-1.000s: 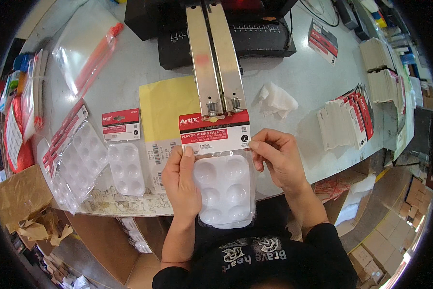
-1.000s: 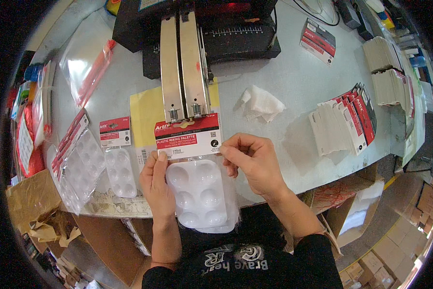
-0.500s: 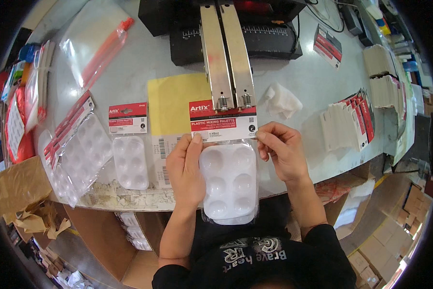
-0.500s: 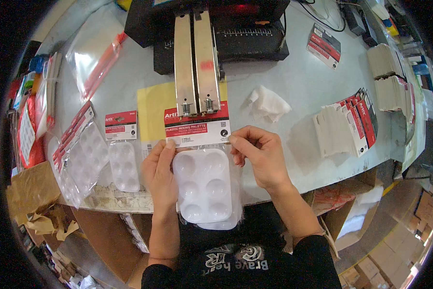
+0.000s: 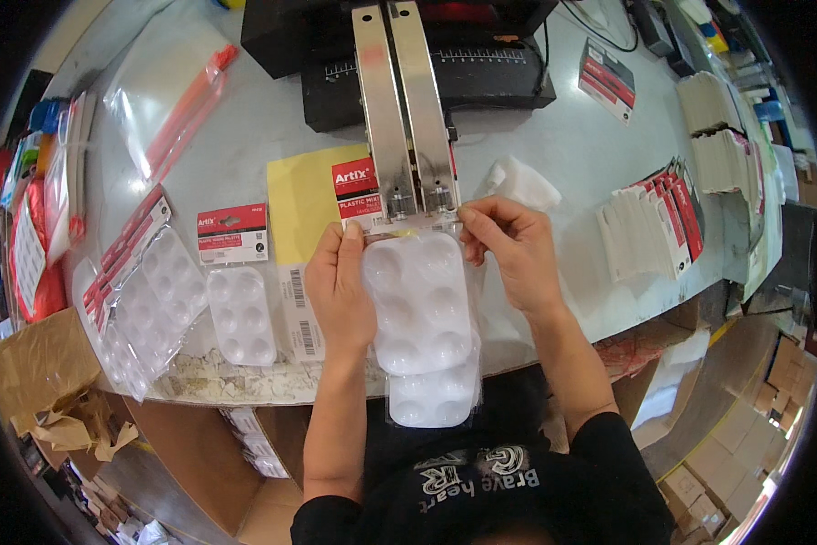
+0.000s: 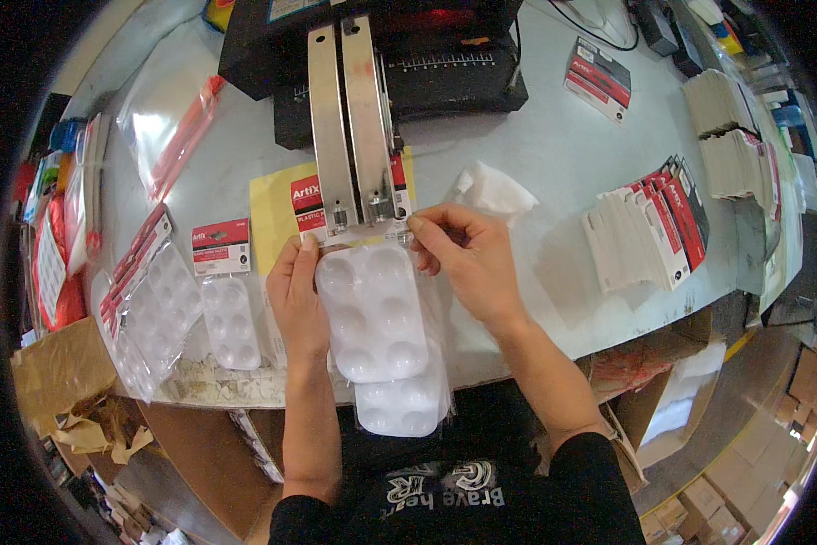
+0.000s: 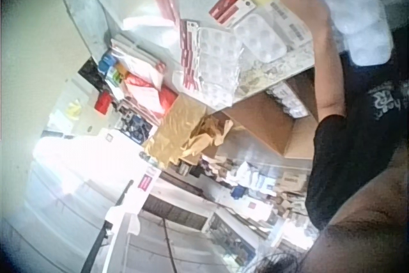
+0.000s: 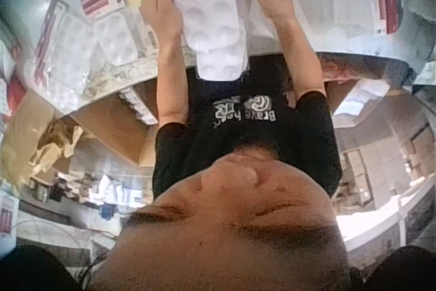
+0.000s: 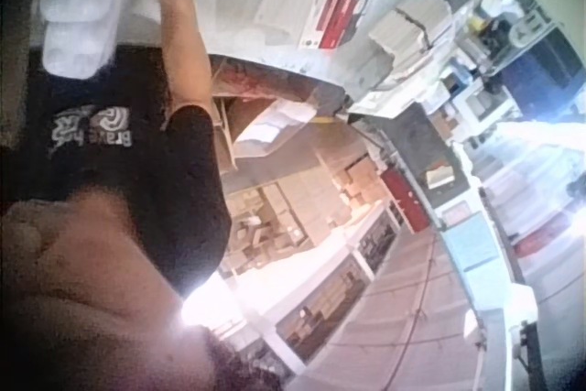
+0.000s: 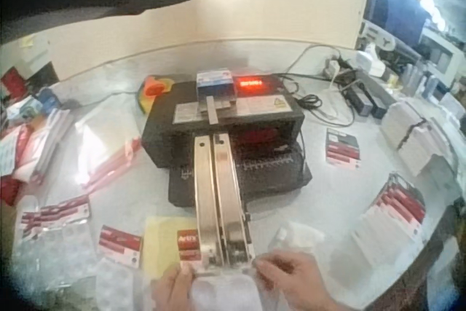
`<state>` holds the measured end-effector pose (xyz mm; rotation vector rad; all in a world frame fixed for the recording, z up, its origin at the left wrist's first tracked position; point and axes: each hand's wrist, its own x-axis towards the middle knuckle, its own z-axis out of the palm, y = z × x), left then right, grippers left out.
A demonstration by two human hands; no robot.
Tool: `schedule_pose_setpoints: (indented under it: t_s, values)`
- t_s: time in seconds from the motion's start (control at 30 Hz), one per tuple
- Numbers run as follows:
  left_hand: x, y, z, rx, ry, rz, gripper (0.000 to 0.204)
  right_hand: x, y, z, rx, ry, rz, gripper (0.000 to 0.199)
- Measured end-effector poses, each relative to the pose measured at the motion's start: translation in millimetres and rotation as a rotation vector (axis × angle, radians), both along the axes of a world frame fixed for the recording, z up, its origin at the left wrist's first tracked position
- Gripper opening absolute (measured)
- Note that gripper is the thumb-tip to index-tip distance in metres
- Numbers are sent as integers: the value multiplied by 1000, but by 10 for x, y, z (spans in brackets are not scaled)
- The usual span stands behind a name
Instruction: The person repeatedly picks up plastic mixing palettes and red Artix labels, places each palette into a clear plastic sleeve, and affixes the label to the sleeve. The person also briefly handles a roll of paper towels and a label printer. Finished units are stacked on the table.
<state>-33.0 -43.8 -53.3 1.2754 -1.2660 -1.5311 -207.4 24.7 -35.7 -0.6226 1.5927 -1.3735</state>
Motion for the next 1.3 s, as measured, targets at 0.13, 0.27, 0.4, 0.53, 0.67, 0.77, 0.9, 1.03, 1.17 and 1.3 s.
schedule_pose_setpoints:
  t_s: [0.13,0.27,0.4,0.53,0.67,0.77,0.9,1.03,1.17,1.3]
  values:
    - [452,-159,246,-137,-361,81,29,-478,209,552,92,1037,-209,18]
    - [1075,-412,522,-347,-1089,224,30,-1569,771,797,440,1456,-331,51]
    - [832,93,260,-532,-1012,-6,23,-2092,1181,343,307,1179,-186,59]
    - [376,585,137,-414,-582,-231,15,-1858,1077,374,335,1158,-306,56]
    - [195,626,374,-402,-340,-161,11,-1070,835,761,370,1472,-443,49]
    - [193,696,620,-48,82,-297,13,-455,738,942,31,856,-212,42]
    - [204,764,735,74,26,-340,13,-97,430,908,-88,765,370,34]
    - [223,736,772,17,-33,-344,9,34,234,896,-20,708,468,30]
    - [228,701,794,24,-119,-349,10,52,202,923,-22,693,518,30]
    - [221,723,724,-26,-71,-327,9,-29,208,884,-80,750,612,31]
